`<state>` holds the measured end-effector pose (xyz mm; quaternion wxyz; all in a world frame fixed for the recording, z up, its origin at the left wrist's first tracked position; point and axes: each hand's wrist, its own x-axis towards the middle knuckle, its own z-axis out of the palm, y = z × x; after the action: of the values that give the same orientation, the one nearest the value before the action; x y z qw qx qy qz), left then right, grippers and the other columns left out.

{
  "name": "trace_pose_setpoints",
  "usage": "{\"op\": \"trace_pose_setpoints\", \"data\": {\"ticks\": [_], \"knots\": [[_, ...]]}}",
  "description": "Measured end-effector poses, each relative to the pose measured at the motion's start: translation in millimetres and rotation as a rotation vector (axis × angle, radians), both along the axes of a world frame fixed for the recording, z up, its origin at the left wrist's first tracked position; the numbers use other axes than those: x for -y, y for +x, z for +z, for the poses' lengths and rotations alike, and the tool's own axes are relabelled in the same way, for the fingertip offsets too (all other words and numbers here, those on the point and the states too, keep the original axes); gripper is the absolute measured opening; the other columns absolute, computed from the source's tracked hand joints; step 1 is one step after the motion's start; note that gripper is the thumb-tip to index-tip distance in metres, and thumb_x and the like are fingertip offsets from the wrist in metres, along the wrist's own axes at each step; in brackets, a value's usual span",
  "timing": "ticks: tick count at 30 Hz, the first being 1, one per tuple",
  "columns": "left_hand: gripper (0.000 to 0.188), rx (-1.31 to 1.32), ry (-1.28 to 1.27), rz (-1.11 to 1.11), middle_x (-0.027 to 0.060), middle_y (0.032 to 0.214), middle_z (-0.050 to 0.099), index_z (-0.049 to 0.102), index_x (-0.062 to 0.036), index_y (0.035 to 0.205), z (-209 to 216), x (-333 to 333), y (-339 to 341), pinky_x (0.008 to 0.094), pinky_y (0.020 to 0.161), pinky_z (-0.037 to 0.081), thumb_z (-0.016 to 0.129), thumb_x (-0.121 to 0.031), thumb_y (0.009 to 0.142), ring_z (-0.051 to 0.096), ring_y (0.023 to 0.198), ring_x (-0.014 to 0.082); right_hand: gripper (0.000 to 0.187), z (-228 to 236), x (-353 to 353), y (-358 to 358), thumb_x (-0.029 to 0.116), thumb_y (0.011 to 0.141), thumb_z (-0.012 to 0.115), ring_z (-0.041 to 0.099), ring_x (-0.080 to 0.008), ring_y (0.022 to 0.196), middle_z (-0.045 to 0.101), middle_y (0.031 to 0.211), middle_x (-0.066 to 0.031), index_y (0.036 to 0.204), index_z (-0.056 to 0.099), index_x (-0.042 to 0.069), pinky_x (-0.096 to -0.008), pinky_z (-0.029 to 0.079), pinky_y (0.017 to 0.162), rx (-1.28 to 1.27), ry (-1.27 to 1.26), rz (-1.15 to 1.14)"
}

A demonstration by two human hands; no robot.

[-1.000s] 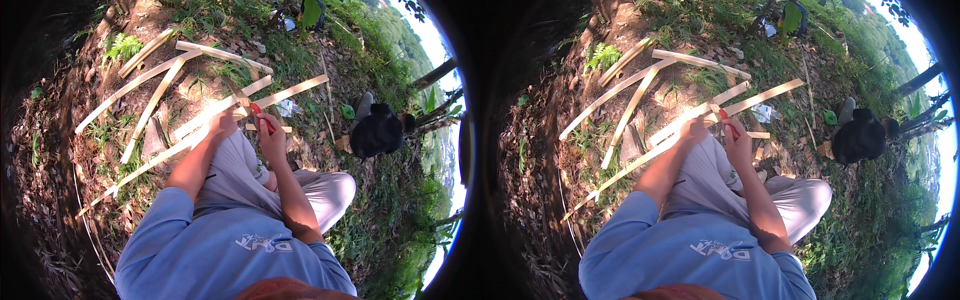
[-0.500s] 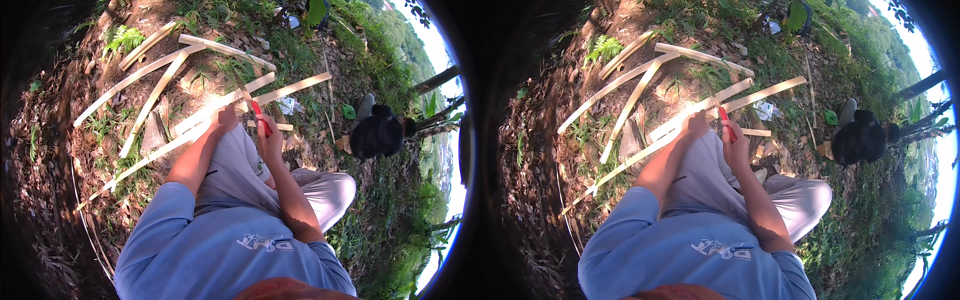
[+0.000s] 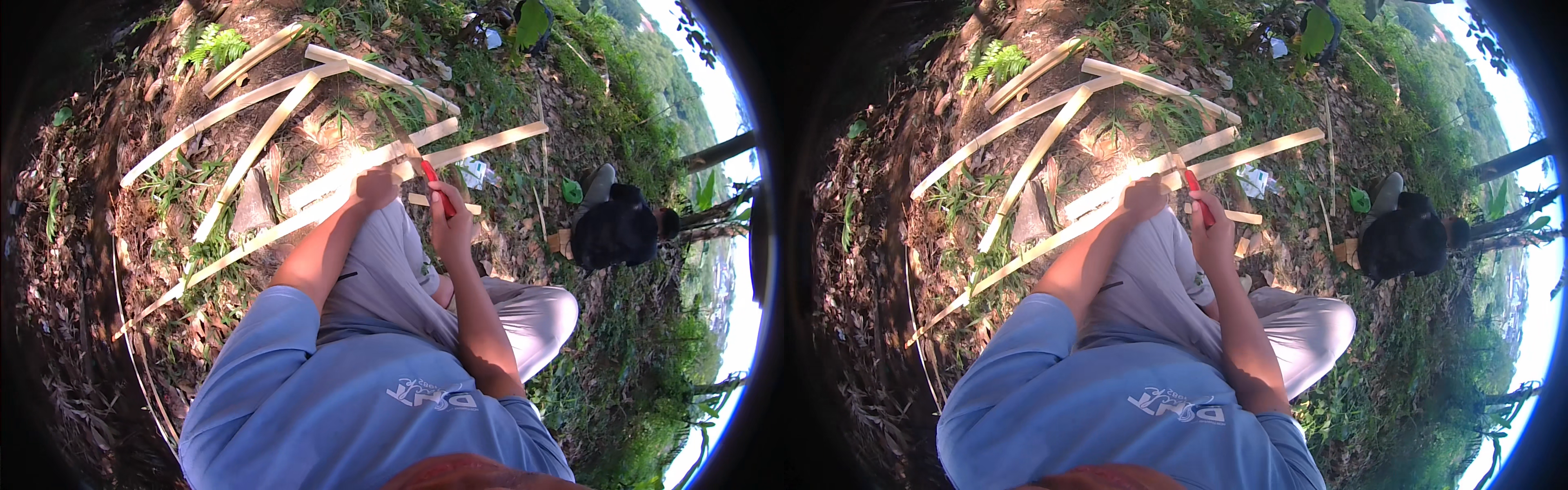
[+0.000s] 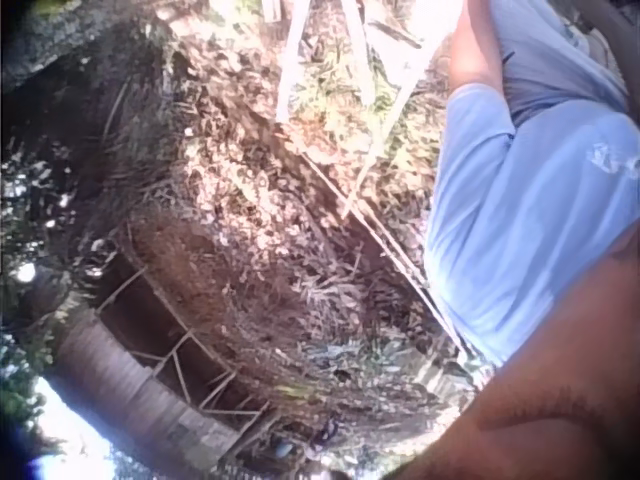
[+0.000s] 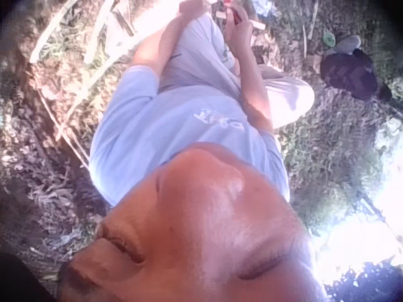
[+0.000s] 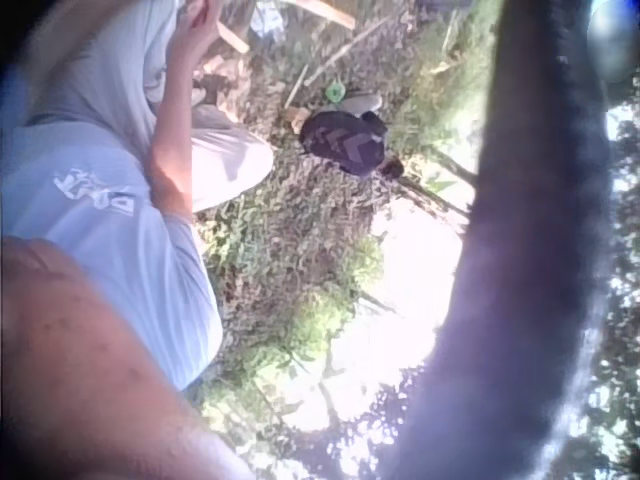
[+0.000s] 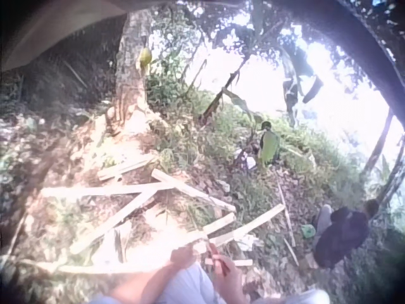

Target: The person sits on the ground in a wooded area and uses a red-handled knife to shave thin strips from a piece of light-colored wood. They hold the wood against their leg and repeatedly scrape the blade along its length to create shavings.

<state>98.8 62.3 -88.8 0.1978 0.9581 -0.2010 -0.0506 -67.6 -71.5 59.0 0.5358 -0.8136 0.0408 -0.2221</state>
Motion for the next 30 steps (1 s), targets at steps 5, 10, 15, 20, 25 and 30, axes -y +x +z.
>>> {"op": "trace_pose_setpoints", "data": {"ticks": [5, 10, 15, 20, 25, 30], "knots": [[0.038, -0.058, -0.040, 0.052, 0.0153, 0.101, 0.080, 0.072, -0.0094, 0.118, 16, -7, -12, 0.0519, 0.082, 0.061, 0.066, -0.031, 0.088, 0.078, 0.096, 0.0362, 0.019, 105, -8, -64, 0.011, 0.109, 0.064, 0.060, -0.0214, 0.058, 0.067, 0.074, -0.0161, 0.126, 0.068, 0.005, -0.0342, 0.046, 0.059, -0.214, -0.159, 0.106], [0.035, -0.022, -0.065, 0.012, 0.0189, 0.102, 0.080, 0.073, -0.0085, 0.115, 11, -9, -13, 0.0492, 0.086, 0.062, 0.064, -0.029, 0.089, 0.078, 0.098, 0.0387, 0.020, 40, 1, -27, 0.015, 0.111, 0.064, 0.059, -0.0126, 0.067, 0.065, 0.077, -0.0093, 0.127, 0.070, 0.005, -0.0308, 0.048, 0.063, -0.235, -0.022, 0.093], [0.042, -0.043, -0.027, -0.122, 0.0210, 0.109, 0.080, 0.075, -0.0075, 0.126, 3, -6, 8, 0.0494, 0.091, 0.062, 0.064, -0.031, 0.092, 0.079, 0.105, 0.0373, 0.020, 18, -3, 5, 0.016, 0.112, 0.062, 0.058, -0.0127, 0.069, 0.063, 0.073, -0.0064, 0.129, 0.071, 0.008, -0.0293, 0.046, 0.065, -0.108, -0.143, -0.005], [0.033, -0.133, -0.129, -0.110, 0.0155, 0.101, 0.080, 0.075, -0.0090, 0.112, 1, -18, 16, 0.0463, 0.081, 0.062, 0.065, -0.031, 0.089, 0.079, 0.094, 0.0339, 0.022, 140, -11, -71, 0.013, 0.108, 0.065, 0.070, -0.0364, 0.066, 0.070, 0.082, -0.0242, 0.128, 0.068, 0.004, -0.0394, 0.053, 0.066, -0.297, -0.204, 0.086], [0.033, -0.193, -0.112, -0.056, 0.0168, 0.104, 0.081, 0.078, -0.0113, 0.113, -2, -2, 8, 0.0480, 0.083, 0.062, 0.066, -0.030, 0.088, 0.080, 0.097, 0.0340, 0.022, 29, -7, -13, 0.015, 0.109, 0.064, 0.068, -0.0331, 0.066, 0.070, 0.081, -0.0226, 0.128, 0.068, 0.003, -0.0390, 0.052, 0.065, -0.100, -0.166, 0.041], [0.055, -0.126, 0.005, -0.119, 0.0244, 0.119, 0.078, 0.069, -0.0079, 0.140, -17, -7, 16, 0.0518, 0.098, 0.059, 0.065, -0.035, 0.093, 0.076, 0.113, 0.0392, 0.021, 45, -5, -4, 0.017, 0.111, 0.064, 0.058, -0.0158, 0.074, 0.070, 0.091, -0.0129, 0.127, 0.072, 0.007, -0.0326, 0.051, 0.072, -0.228, -0.081, -0.012]]}}
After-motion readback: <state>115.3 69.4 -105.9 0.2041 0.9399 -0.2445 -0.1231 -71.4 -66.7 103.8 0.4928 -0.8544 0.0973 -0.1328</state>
